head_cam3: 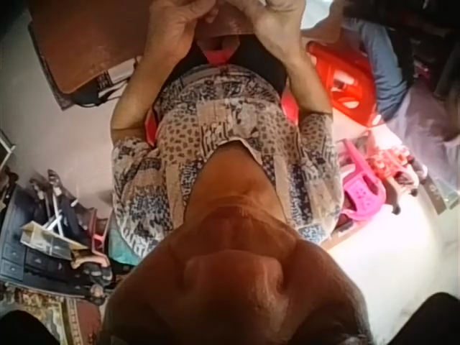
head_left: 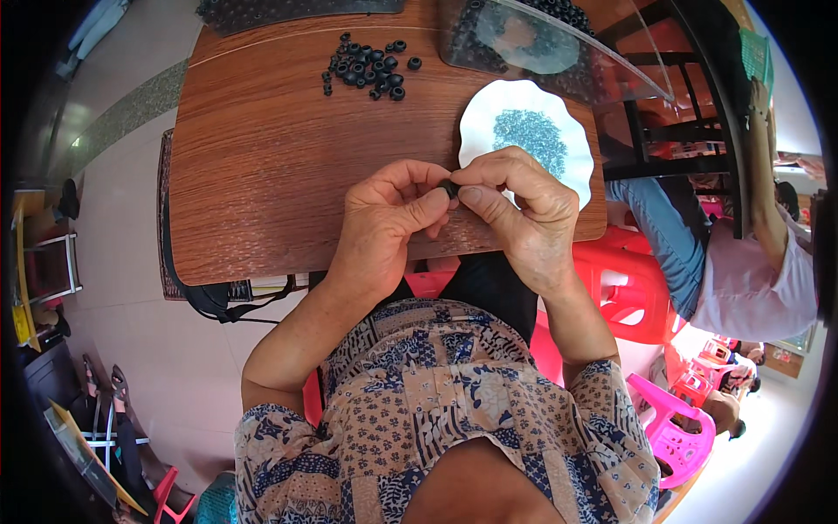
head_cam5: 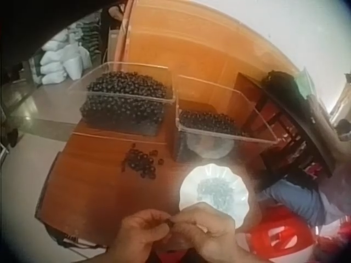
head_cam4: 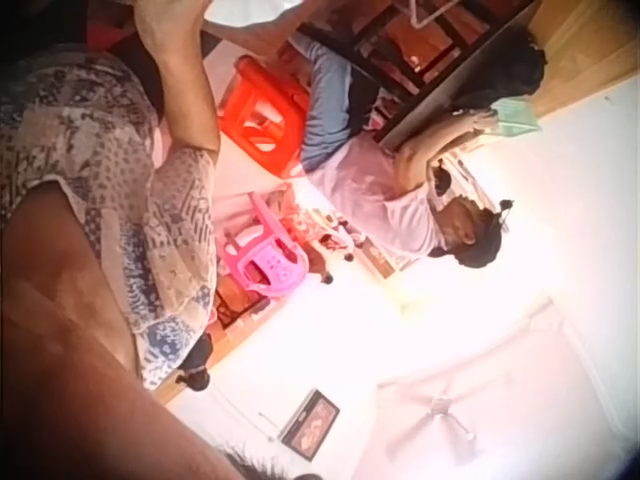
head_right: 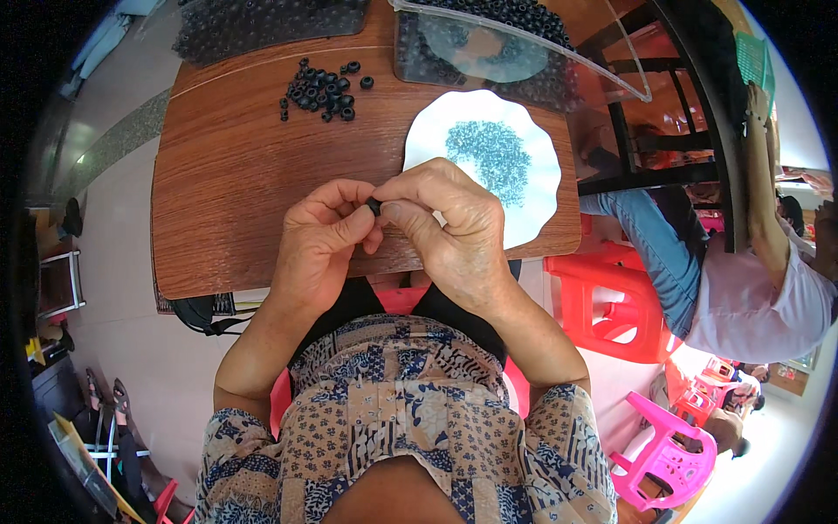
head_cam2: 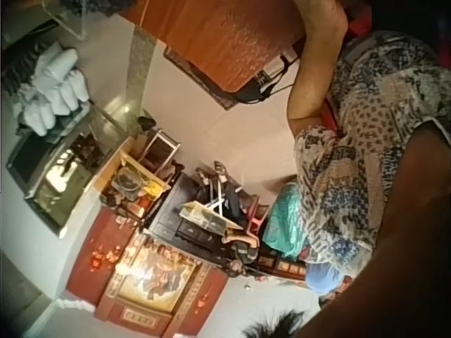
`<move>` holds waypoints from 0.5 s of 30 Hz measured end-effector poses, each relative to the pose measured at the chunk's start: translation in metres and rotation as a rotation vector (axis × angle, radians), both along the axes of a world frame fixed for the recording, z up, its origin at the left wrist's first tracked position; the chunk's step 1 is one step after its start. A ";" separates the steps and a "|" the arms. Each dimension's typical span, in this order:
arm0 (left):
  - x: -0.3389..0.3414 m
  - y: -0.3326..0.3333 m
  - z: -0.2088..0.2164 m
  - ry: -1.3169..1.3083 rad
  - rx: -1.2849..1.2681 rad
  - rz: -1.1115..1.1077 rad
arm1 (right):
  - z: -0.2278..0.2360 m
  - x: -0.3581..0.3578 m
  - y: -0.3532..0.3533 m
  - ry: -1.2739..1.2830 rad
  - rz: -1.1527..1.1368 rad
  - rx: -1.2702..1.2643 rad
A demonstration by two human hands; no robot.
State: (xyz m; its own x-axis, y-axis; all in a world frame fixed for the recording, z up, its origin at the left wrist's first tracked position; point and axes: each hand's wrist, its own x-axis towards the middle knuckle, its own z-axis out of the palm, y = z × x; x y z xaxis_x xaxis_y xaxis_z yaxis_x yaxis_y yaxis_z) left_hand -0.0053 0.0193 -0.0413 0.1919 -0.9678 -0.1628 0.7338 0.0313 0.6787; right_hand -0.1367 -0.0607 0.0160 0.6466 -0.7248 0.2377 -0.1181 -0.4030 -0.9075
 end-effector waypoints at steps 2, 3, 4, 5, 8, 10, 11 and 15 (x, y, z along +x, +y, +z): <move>0.001 0.000 0.001 -0.019 0.009 -0.002 | 0.000 -0.001 -0.002 0.020 0.010 0.002; 0.001 0.000 0.002 -0.039 0.018 -0.005 | 0.001 -0.001 -0.003 0.035 0.012 0.041; 0.001 0.000 0.002 -0.038 0.018 -0.004 | 0.002 -0.001 -0.004 0.049 0.014 0.080; 0.001 0.000 0.001 -0.073 0.016 0.000 | 0.002 -0.001 -0.006 0.051 0.014 0.080; 0.003 0.000 0.000 -0.135 0.017 -0.002 | 0.002 -0.002 -0.015 0.081 0.089 0.010; 0.004 0.000 -0.001 -0.162 0.021 -0.008 | 0.003 -0.002 -0.018 0.120 0.145 0.037; 0.004 0.000 -0.002 -0.184 0.007 -0.007 | 0.004 -0.001 -0.019 0.120 0.146 0.036; 0.005 0.000 -0.006 -0.167 -0.028 -0.040 | 0.004 0.000 -0.023 0.155 0.149 0.282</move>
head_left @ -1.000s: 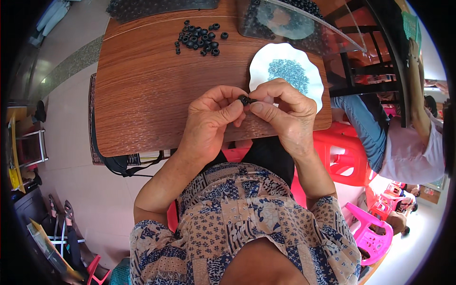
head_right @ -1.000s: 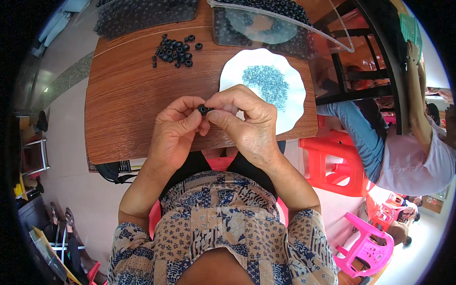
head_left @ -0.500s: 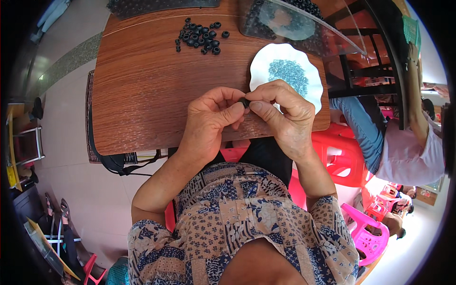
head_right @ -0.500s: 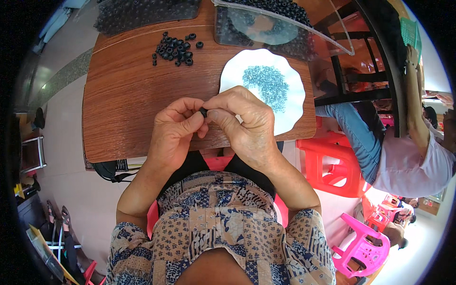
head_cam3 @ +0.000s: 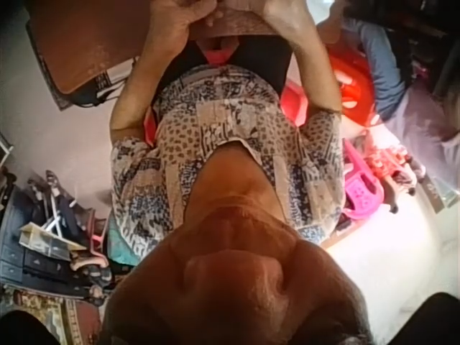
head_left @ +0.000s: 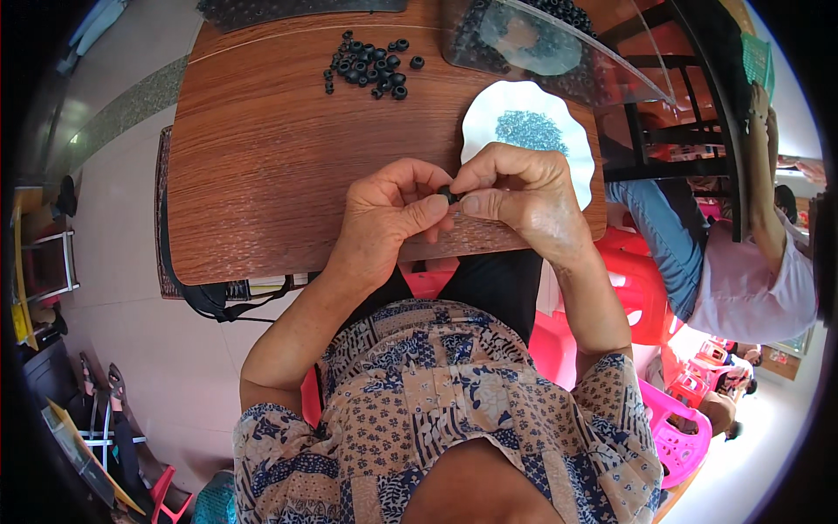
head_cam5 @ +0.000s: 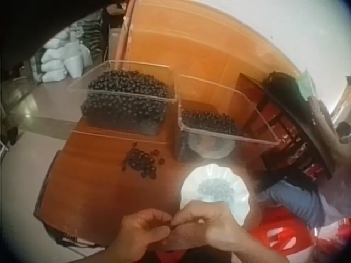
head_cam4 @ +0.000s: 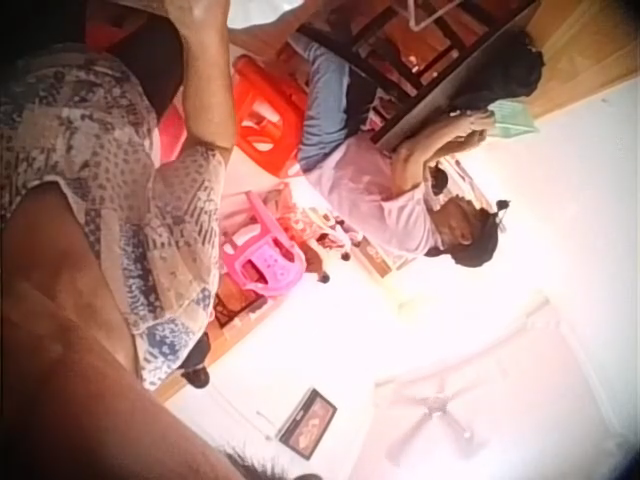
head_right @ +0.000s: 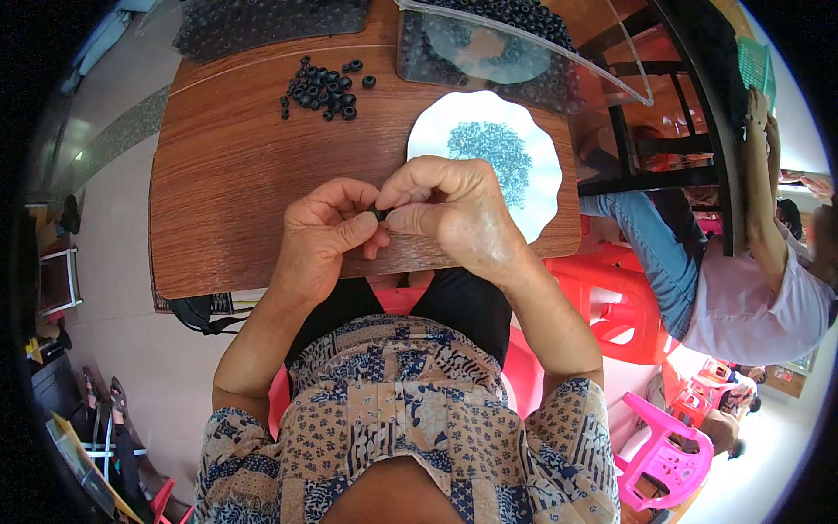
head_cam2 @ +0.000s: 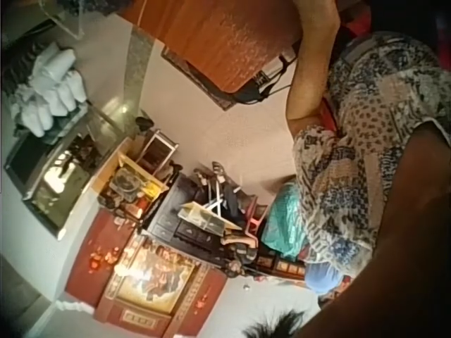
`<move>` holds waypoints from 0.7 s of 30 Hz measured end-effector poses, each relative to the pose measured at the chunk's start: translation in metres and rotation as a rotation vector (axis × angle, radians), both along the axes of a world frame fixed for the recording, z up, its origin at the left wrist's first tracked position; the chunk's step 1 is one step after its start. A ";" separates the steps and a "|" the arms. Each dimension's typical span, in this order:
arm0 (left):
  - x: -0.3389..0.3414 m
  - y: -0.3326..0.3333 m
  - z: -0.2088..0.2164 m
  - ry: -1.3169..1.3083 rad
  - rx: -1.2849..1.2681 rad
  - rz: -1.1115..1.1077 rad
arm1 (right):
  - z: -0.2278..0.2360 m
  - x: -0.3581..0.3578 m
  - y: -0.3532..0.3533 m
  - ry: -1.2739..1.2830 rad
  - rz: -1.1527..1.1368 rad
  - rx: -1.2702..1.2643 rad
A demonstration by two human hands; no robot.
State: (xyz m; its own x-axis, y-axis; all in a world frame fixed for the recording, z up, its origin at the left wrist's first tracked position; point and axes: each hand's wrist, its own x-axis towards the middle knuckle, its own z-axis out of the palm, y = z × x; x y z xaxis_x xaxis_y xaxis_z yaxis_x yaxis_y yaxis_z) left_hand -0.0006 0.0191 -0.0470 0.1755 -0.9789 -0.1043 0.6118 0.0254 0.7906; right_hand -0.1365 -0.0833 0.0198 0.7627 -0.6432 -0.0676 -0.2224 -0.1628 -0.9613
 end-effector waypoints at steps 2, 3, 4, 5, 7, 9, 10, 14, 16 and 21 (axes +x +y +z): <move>0.001 -0.001 -0.002 0.005 0.001 0.010 | 0.000 0.002 -0.002 -0.011 -0.007 0.138; 0.001 -0.002 -0.003 0.011 0.003 0.019 | 0.002 0.003 -0.004 0.028 0.015 0.167; 0.001 -0.001 -0.005 0.013 0.006 0.018 | 0.002 0.004 -0.004 0.067 0.037 0.198; 0.003 -0.003 -0.008 0.016 0.005 0.019 | 0.002 0.005 -0.006 0.069 0.036 0.198; 0.005 -0.006 -0.013 0.026 0.008 0.016 | -0.002 0.008 -0.010 0.023 0.060 0.303; 0.006 -0.003 -0.005 0.034 0.000 0.025 | 0.003 0.007 -0.006 -0.021 0.066 0.263; 0.006 -0.002 -0.001 0.025 -0.005 0.031 | 0.005 0.007 -0.004 -0.056 0.066 0.230; 0.010 -0.008 -0.006 0.068 0.025 0.022 | -0.001 0.010 -0.008 -0.035 0.040 0.131; 0.012 -0.009 -0.006 0.082 0.028 0.005 | 0.001 0.012 -0.009 -0.040 0.038 0.186; 0.011 -0.006 -0.007 0.131 0.021 -0.003 | 0.007 0.012 -0.012 0.084 0.077 0.260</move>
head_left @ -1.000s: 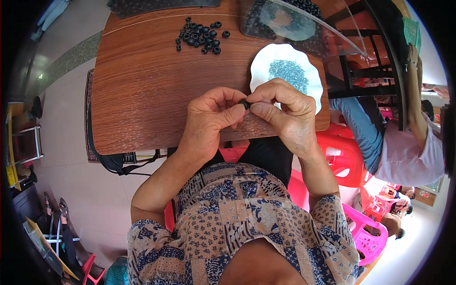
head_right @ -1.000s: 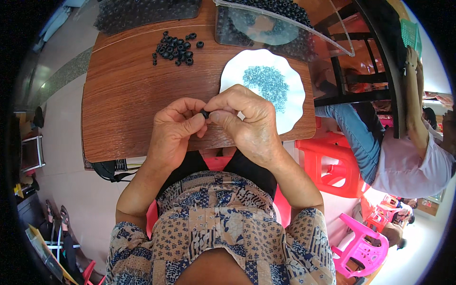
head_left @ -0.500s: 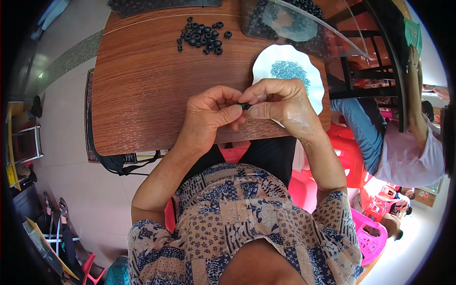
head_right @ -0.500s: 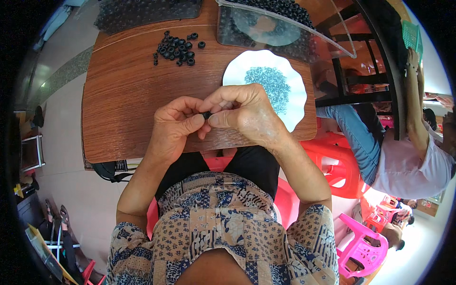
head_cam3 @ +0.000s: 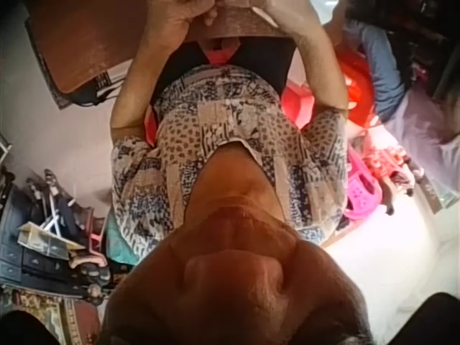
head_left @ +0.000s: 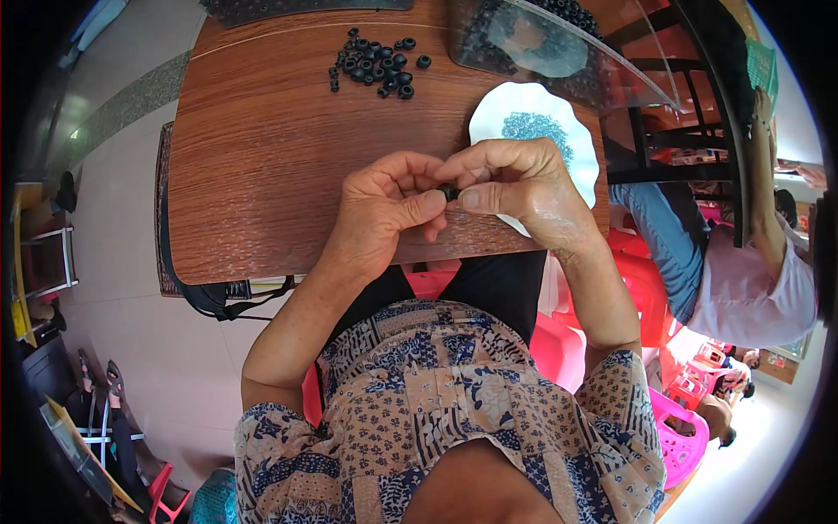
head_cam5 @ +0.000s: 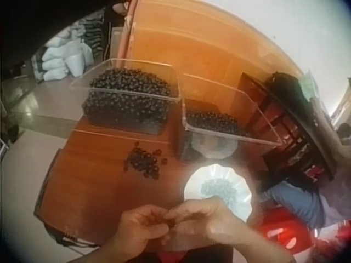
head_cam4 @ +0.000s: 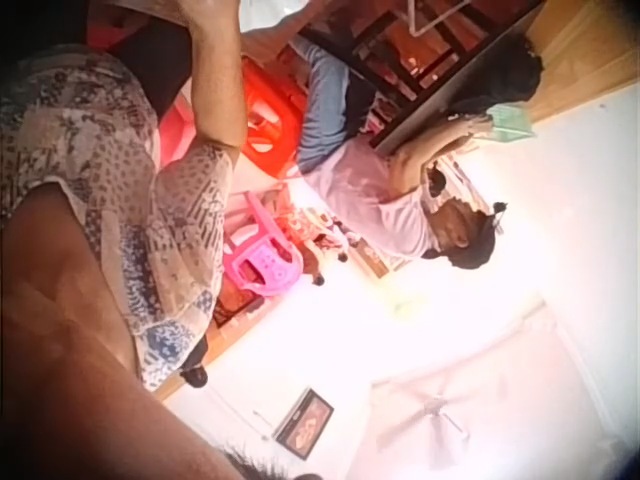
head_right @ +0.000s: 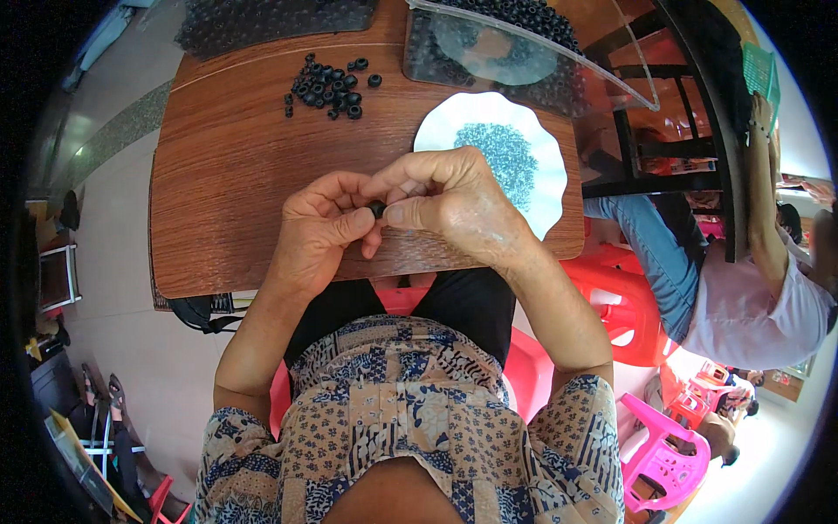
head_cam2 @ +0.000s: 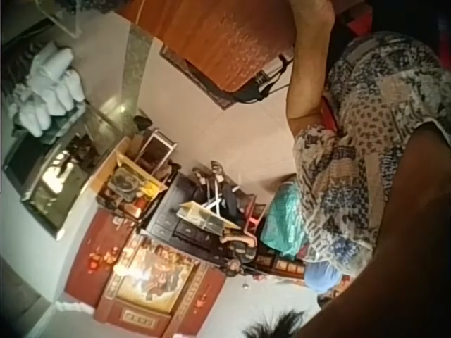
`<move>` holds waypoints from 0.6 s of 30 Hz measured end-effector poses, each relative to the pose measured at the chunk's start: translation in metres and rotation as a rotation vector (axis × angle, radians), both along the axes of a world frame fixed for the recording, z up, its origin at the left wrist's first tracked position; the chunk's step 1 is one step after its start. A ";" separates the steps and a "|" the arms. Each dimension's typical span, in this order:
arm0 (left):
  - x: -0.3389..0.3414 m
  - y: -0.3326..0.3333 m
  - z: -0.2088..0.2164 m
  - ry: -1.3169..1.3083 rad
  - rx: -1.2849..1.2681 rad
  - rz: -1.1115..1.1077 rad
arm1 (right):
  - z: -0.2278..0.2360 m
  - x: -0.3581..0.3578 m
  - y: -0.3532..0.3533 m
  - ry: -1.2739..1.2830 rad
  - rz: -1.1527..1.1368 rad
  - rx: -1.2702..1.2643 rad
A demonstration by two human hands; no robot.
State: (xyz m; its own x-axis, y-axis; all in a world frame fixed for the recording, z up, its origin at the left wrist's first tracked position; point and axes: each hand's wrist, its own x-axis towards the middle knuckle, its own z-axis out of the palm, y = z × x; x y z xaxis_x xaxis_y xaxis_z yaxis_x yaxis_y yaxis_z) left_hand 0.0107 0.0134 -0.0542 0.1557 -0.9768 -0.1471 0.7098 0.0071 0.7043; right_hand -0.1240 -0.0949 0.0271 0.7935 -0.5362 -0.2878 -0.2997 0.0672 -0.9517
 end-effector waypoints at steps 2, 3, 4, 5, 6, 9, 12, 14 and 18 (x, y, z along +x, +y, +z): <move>-0.001 -0.001 0.002 0.013 -0.016 0.007 | 0.000 0.000 -0.002 0.068 0.030 -0.075; -0.001 -0.001 0.003 0.024 -0.032 0.013 | -0.002 0.000 -0.003 0.051 0.065 -0.078; -0.001 -0.001 0.004 0.025 -0.032 0.013 | -0.003 0.000 -0.004 0.035 0.100 -0.082; 0.000 -0.001 0.004 0.004 -0.021 0.008 | -0.003 0.001 -0.005 0.035 0.100 -0.080; 0.000 0.000 0.004 -0.018 -0.010 0.003 | -0.003 0.001 -0.005 0.039 0.122 -0.060; 0.002 0.000 0.002 -0.028 -0.031 -0.004 | -0.001 0.005 -0.005 0.048 0.148 -0.020; 0.004 0.000 0.003 0.032 -0.042 -0.024 | 0.002 0.008 -0.007 0.060 0.194 -0.014; 0.005 0.000 0.003 0.048 -0.054 -0.029 | 0.001 0.009 -0.007 0.070 0.237 -0.024; 0.005 0.001 0.002 0.100 -0.084 -0.022 | -0.002 0.010 -0.002 0.033 0.197 -0.019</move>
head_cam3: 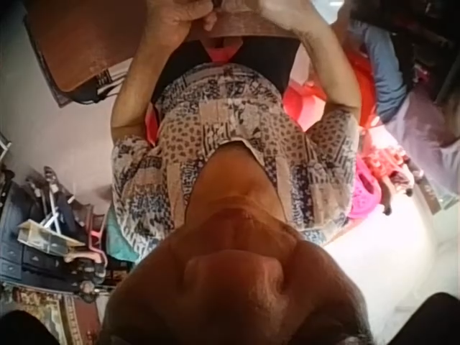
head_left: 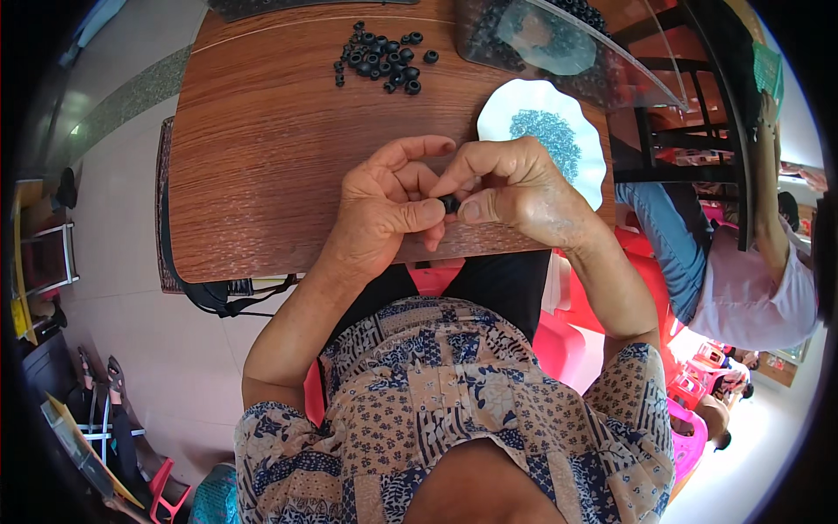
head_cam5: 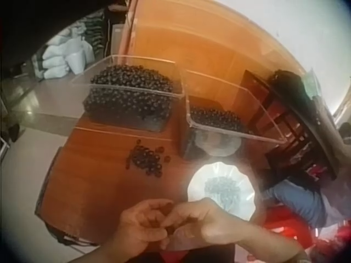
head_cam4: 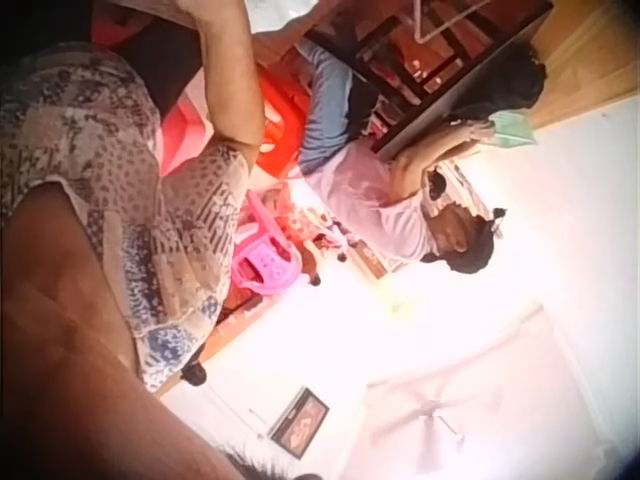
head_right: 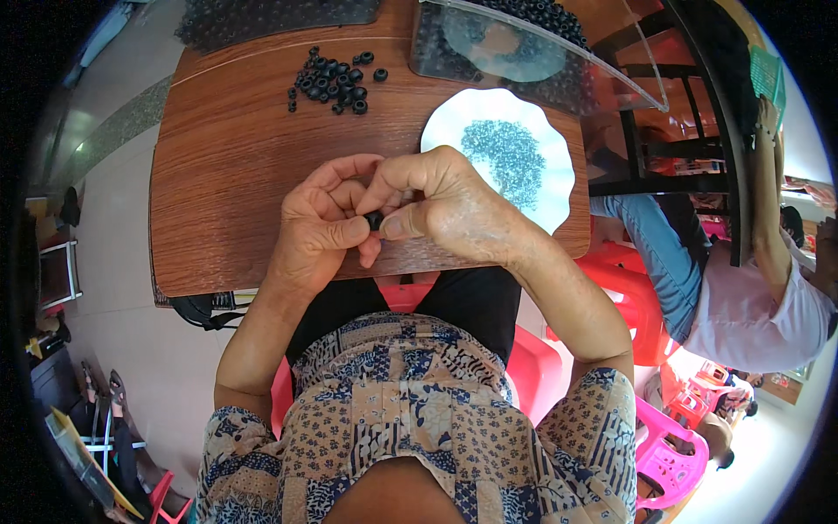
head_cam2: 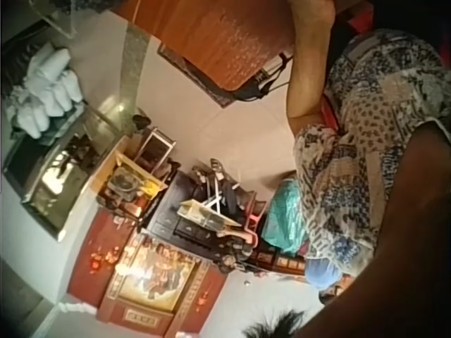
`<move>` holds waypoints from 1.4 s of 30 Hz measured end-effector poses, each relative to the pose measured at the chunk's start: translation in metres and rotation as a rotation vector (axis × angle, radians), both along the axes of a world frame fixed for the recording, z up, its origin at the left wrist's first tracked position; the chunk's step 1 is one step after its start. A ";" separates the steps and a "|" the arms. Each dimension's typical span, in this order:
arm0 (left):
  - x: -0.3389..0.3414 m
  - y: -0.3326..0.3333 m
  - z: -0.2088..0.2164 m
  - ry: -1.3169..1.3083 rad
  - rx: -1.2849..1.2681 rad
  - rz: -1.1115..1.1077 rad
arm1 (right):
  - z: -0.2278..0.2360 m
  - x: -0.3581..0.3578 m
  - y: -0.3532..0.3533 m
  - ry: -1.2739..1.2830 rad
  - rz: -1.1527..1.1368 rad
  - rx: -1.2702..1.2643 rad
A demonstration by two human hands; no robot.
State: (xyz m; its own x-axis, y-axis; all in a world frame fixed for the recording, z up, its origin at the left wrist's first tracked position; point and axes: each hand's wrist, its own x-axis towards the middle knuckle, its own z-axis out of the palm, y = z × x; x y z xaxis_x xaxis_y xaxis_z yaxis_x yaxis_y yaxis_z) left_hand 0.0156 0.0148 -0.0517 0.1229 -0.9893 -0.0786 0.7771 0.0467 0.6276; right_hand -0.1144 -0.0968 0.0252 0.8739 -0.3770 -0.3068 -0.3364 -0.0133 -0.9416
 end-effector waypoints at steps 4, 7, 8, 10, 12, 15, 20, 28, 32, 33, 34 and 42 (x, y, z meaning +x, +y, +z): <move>0.000 0.003 -0.002 -0.001 -0.015 -0.008 | 0.002 0.002 0.007 -0.010 -0.020 0.078; 0.002 0.002 -0.003 0.011 -0.054 0.001 | -0.001 0.005 0.012 -0.097 -0.029 -0.052; 0.002 0.001 -0.003 -0.013 -0.058 -0.004 | -0.002 0.005 0.012 -0.105 -0.028 -0.058; 0.003 0.000 -0.003 -0.050 -0.072 -0.008 | -0.004 0.008 0.011 -0.112 -0.046 0.012; 0.004 0.001 0.002 -0.068 -0.050 -0.027 | -0.004 0.007 0.006 -0.057 -0.006 -0.049; 0.004 -0.001 0.005 -0.124 0.011 0.010 | 0.004 0.008 0.001 -0.029 0.024 -0.050; 0.001 -0.004 0.005 -0.148 -0.021 0.014 | -0.002 0.000 -0.002 -0.011 -0.131 0.017; 0.021 -0.004 0.045 -0.345 0.046 0.147 | 0.004 -0.026 0.019 -0.121 -0.277 -0.034; 0.055 -0.051 0.096 -0.712 -0.055 0.328 | 0.004 -0.043 0.024 -0.087 -0.244 -0.087; 0.067 -0.071 0.107 -0.836 -0.104 0.388 | 0.005 -0.042 0.022 -0.087 -0.241 -0.078; 0.082 -0.093 0.113 -0.955 -0.185 0.467 | 0.009 -0.042 0.022 -0.071 -0.253 -0.091; 0.142 -0.163 0.143 -1.983 -0.112 1.017 | 0.012 -0.062 0.029 -0.114 -0.273 -0.053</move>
State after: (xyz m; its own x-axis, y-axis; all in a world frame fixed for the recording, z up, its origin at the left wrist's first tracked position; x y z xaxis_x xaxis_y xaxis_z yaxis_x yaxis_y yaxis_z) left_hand 0.1571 -0.1478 0.0914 0.2679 -0.5523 0.7894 -0.9507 -0.0186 0.3096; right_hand -0.1764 -0.0682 0.0372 0.7656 -0.6158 -0.1863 -0.2266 0.0129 -0.9739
